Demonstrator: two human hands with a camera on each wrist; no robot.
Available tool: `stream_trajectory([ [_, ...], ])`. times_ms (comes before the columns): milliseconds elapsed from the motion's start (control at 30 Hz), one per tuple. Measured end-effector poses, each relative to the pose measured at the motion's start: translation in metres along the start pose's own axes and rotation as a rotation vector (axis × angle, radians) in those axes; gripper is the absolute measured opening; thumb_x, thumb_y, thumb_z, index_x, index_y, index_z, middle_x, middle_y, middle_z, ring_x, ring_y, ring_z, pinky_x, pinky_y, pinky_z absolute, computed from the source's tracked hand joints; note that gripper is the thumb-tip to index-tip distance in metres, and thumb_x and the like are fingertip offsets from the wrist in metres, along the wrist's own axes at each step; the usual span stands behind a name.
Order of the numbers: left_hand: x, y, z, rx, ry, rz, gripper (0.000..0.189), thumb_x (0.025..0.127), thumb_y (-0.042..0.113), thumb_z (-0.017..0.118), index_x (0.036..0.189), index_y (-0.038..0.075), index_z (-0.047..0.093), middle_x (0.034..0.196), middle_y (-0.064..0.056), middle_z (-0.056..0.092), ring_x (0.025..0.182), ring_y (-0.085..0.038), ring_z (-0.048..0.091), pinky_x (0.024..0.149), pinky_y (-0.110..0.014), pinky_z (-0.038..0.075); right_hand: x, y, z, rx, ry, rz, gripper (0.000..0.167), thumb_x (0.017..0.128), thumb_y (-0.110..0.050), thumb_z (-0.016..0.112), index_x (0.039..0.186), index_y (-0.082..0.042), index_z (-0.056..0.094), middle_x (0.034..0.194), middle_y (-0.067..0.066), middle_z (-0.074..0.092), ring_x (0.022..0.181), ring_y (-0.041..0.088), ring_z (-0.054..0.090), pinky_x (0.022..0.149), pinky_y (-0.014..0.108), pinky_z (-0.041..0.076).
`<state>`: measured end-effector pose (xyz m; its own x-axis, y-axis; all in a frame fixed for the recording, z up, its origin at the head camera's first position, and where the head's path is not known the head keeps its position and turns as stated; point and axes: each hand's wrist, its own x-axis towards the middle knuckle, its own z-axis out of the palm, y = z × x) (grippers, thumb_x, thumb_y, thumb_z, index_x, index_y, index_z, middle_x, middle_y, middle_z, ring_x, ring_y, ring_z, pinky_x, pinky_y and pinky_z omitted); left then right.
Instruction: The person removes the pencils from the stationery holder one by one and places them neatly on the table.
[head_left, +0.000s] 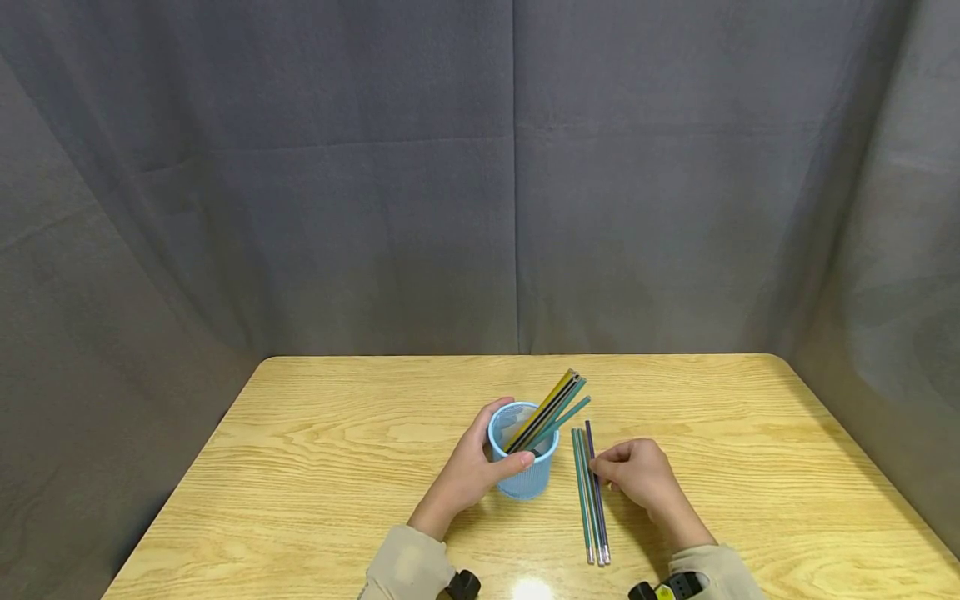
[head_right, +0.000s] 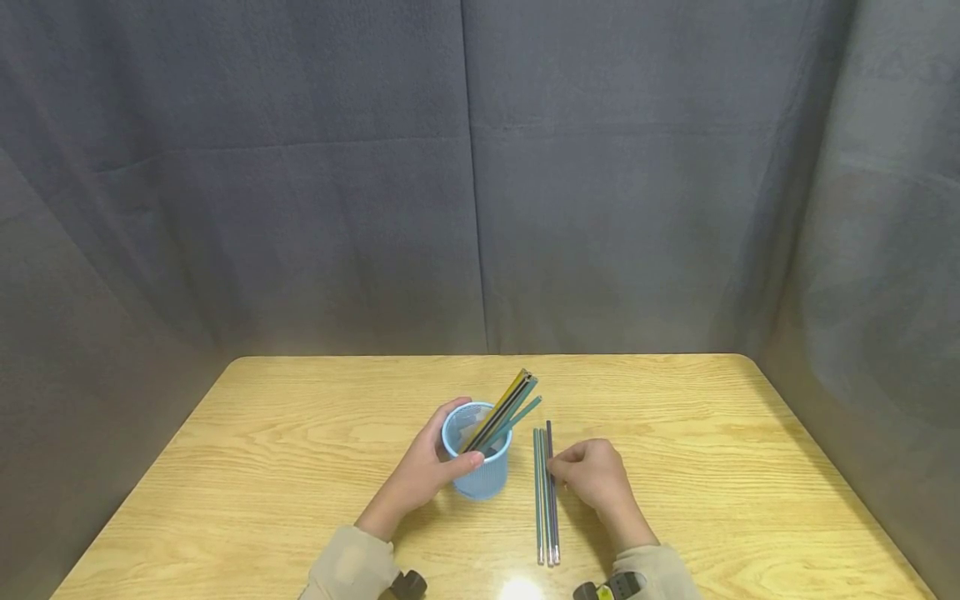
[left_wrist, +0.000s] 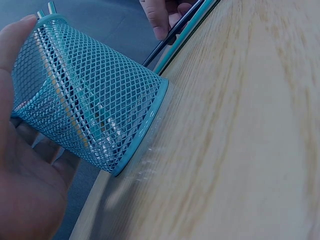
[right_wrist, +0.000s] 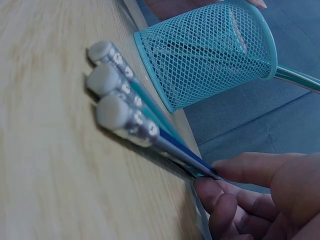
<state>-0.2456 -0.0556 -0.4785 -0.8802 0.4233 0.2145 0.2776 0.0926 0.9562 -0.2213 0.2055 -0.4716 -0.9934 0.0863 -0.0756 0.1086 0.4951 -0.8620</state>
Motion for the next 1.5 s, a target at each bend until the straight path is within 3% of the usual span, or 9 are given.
stream_trajectory([
  [367,0.0003,-0.002,-0.0001,-0.013,-0.005,-0.002,0.076,0.087,0.037,0.076,0.15,0.034,0.033,0.138,-0.005,0.051,0.122,-0.017,0.05,0.104,-0.047,0.038,0.0016,0.0029,0.0009,-0.029,-0.015,0.005,0.009,0.087,-0.009,0.072,0.086,-0.001,0.074,0.069,0.003,0.065,0.061,0.017,0.059,0.055,0.027,0.047],
  [667,0.0006,-0.0027,-0.0002,-0.017,-0.003,0.0,0.076,0.087,0.037,0.077,0.149,0.034,0.034,0.139,-0.005,0.051,0.123,-0.016,0.05,0.105,-0.047,0.037,-0.0011,0.0013,-0.0001,-0.07,-0.011,-0.004,0.009,0.086,-0.01,0.074,0.084,-0.002,0.075,0.065,0.001,0.065,0.058,0.016,0.058,0.052,0.026,0.043],
  [1500,-0.0001,-0.0014,-0.0002,-0.016,0.0,-0.004,0.076,0.087,0.037,0.076,0.149,0.034,0.034,0.138,-0.005,0.051,0.123,-0.017,0.05,0.104,-0.047,0.038,0.0,0.0026,0.0017,-0.094,-0.002,-0.021,0.006,0.084,-0.006,0.072,0.081,-0.001,0.075,0.066,0.001,0.065,0.057,0.016,0.057,0.051,0.028,0.045],
])
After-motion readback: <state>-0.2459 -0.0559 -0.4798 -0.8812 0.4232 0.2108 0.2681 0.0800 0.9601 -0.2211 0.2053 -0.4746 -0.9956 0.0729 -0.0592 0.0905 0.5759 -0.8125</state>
